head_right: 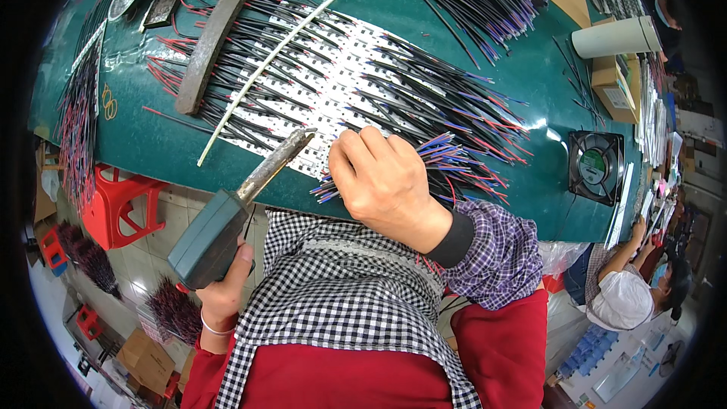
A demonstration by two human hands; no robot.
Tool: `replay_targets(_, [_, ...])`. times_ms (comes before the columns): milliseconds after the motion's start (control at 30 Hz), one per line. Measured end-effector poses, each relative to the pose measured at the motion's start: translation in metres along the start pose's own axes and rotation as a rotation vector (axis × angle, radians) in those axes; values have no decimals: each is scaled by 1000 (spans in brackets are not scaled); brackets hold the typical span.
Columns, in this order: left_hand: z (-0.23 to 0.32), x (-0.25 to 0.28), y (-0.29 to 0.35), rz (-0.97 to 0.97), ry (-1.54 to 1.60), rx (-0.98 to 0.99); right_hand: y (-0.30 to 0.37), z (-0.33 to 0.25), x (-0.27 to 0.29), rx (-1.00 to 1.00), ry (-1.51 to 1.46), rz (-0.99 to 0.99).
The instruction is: The person aligns wires on circuit board strips by hand and solders them in place using a soldering tool.
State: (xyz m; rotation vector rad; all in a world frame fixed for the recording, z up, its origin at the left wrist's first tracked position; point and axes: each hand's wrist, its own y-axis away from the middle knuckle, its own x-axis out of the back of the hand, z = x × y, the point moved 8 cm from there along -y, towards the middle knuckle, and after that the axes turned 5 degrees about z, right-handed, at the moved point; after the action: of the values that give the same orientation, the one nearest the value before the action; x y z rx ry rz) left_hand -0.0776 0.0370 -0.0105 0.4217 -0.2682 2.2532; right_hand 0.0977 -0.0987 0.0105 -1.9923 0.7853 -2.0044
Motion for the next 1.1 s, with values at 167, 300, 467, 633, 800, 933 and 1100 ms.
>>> replay_targets(167, [1, 0, 16, -104, -82, -100, 3, 2, 6, -22, -17, -25])
replay_targets(300, [0, 6, 15, -17, 53, 18, 13, 6, 12, -90, -104, -72])
replay_targets(467, [-14, 7, 19, -1, 240, 220, 9, 4, 6, -135, -98, -79])
replay_targets(633, [-7, 8, 18, -38, 165, 99, 14, 1, 6, -62, -145, -10])
replay_targets(800, [-11, 4, 18, -63, -47, -21, 10, 0, 4, -108, -171, -8])
replay_targets(933, [-8, -2, 8, -21, 101, 47, 10, -2, -1, -65, -119, -14])
replay_targets(1100, [-5, -7, 4, -79, 84, 59, 11, -3, -1, -44, -115, 16])
